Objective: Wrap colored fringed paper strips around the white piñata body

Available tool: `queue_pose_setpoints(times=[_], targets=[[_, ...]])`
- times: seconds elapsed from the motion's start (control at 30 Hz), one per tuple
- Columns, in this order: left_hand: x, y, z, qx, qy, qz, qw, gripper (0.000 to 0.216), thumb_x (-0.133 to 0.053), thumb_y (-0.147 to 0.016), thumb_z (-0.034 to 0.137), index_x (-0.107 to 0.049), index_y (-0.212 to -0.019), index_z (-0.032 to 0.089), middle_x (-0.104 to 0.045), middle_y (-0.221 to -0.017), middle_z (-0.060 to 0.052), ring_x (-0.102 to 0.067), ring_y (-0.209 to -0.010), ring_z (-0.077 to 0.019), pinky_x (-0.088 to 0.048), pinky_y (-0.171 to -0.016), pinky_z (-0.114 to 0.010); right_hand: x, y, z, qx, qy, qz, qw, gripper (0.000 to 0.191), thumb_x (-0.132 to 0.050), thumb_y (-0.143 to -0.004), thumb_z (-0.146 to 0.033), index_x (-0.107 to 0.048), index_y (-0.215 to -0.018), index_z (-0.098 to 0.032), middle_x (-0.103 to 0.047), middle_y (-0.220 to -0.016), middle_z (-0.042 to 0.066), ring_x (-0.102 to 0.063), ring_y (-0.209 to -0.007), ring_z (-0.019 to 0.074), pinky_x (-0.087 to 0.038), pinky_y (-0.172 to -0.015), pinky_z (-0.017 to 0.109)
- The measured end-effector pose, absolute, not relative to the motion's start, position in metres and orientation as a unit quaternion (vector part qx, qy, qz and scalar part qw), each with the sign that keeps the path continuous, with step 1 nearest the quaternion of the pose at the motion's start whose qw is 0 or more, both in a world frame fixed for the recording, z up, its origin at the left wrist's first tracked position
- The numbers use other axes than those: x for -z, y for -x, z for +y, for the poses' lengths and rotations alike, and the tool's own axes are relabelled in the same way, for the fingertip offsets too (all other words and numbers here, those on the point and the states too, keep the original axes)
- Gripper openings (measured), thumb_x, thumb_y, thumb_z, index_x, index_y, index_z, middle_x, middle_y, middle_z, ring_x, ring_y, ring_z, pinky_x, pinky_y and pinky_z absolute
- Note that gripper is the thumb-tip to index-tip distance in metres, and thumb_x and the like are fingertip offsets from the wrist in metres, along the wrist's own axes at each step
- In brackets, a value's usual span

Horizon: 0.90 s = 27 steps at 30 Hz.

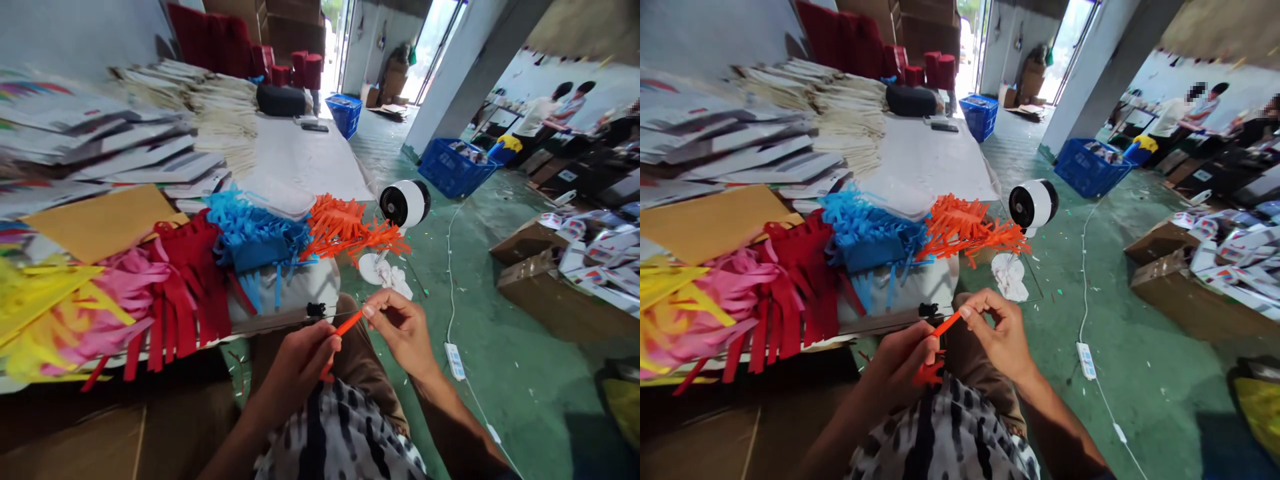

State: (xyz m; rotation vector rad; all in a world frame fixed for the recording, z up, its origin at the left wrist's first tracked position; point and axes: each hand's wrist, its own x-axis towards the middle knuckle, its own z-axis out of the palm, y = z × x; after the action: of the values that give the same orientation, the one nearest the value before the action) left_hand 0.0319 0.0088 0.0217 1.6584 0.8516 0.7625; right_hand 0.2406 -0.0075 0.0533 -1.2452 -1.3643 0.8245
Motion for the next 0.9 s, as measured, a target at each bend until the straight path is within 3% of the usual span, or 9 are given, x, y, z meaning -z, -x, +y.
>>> queue_pose_setpoints(times=[0.13,0.27,0.37,0.43,0.53,0.6,0.67,0.77,0.9], targets=[[-0.025,-0.044,0.020,-0.321,-0.659,0.379,0.566,0.037,-0.044,-0.108,0.045,-0.052,-0.080,0.021,-0.050,-0.068,0.004,-0.047,-0.063,-0.0129,-0.038,-0.061,-0.025,-0.048,-0.236,0.004,-0.423,0.483,-0.580,0.501,0.023,-0.073,-0.095,-0.045,-0.077,-0.095,-0.022,-0.073,-0.089,0.003,-0.064,-0.071,0.0131,-0.053,-0.064,0.025],[-0.027,-0.056,0.047,-0.307,-0.722,0.387,0.484,0.029,-0.049,-0.105,0.035,-0.057,-0.080,0.022,-0.060,-0.076,0.000,-0.055,-0.073,-0.0174,-0.045,-0.070,-0.030,-0.055,-0.256,0.036,-0.412,0.508,-0.542,0.527,0.030,-0.063,-0.101,-0.047,-0.077,-0.095,-0.021,-0.074,-0.086,0.003,-0.059,-0.054,0.0099,-0.048,-0.048,0.023],[-0.023,-0.058,0.072,-0.333,-0.774,0.393,0.369,0.019,-0.053,-0.105,0.029,-0.069,-0.096,0.022,-0.073,-0.102,-0.005,-0.064,-0.100,-0.0231,-0.049,-0.093,-0.038,-0.076,-0.293,0.071,-0.166,0.537,-0.511,0.650,0.026,-0.056,-0.106,-0.043,-0.073,-0.110,-0.023,-0.075,-0.097,0.004,-0.066,-0.062,0.0120,-0.055,-0.056,0.027],[-0.016,-0.057,0.083,-0.359,-0.793,0.391,0.300,0.015,-0.057,-0.104,0.026,-0.071,-0.108,0.023,-0.075,-0.115,-0.006,-0.063,-0.112,-0.0245,-0.048,-0.102,-0.041,-0.090,-0.317,0.092,0.063,0.527,-0.545,0.649,0.024,-0.053,-0.107,-0.034,-0.071,-0.118,-0.025,-0.073,-0.109,0.005,-0.071,-0.078,0.0150,-0.060,-0.070,0.033],[-0.003,-0.055,0.092,-0.381,-0.799,0.396,0.245,0.012,-0.061,-0.103,0.024,-0.073,-0.105,0.022,-0.076,-0.111,-0.005,-0.064,-0.111,-0.0240,-0.051,-0.099,-0.041,-0.092,-0.339,0.116,0.214,0.516,-0.696,0.452,0.028,-0.053,-0.104,-0.021,-0.072,-0.124,-0.027,-0.074,-0.116,0.007,-0.071,-0.101,0.0211,-0.059,-0.086,0.039],[0.005,-0.054,0.091,-0.386,-0.792,0.400,0.252,0.014,-0.061,-0.103,0.023,-0.073,-0.097,0.022,-0.076,-0.107,-0.005,-0.065,-0.107,-0.0227,-0.052,-0.096,-0.039,-0.077,-0.343,0.129,0.194,0.520,-0.785,0.274,0.033,-0.050,-0.103,-0.016,-0.072,-0.125,-0.027,-0.074,-0.120,0.008,-0.071,-0.105,0.0235,-0.058,-0.082,0.037],[0.009,-0.050,0.089,-0.393,-0.784,0.399,0.266,0.017,-0.061,-0.103,0.022,-0.073,-0.091,0.022,-0.076,-0.103,-0.004,-0.067,-0.104,-0.0213,-0.052,-0.094,-0.038,-0.053,-0.340,0.140,0.156,0.517,-0.828,0.154,0.036,-0.050,-0.101,-0.012,-0.074,-0.122,-0.028,-0.076,-0.117,0.007,-0.072,-0.098,0.0226,-0.055,-0.071,0.032],[0.009,-0.042,0.086,-0.401,-0.781,0.395,0.271,0.015,-0.062,-0.103,0.023,-0.073,-0.093,0.022,-0.077,-0.103,-0.003,-0.067,-0.103,-0.0205,-0.052,-0.094,-0.037,-0.022,-0.330,0.152,0.124,0.504,-0.848,0.106,0.035,-0.053,-0.098,-0.008,-0.076,-0.115,-0.027,-0.077,-0.109,0.007,-0.071,-0.091,0.0223,-0.051,-0.062,0.029],[0.002,-0.026,0.083,-0.397,-0.780,0.401,0.271,0.013,-0.064,-0.103,0.023,-0.074,-0.095,0.022,-0.077,-0.103,-0.003,-0.068,-0.101,-0.0196,-0.052,-0.092,-0.035,-0.013,-0.325,0.158,0.091,0.500,-0.856,0.091,0.027,-0.057,-0.097,-0.006,-0.076,-0.109,-0.021,-0.076,-0.105,0.012,-0.070,-0.091,0.0248,-0.052,-0.065,0.031]])
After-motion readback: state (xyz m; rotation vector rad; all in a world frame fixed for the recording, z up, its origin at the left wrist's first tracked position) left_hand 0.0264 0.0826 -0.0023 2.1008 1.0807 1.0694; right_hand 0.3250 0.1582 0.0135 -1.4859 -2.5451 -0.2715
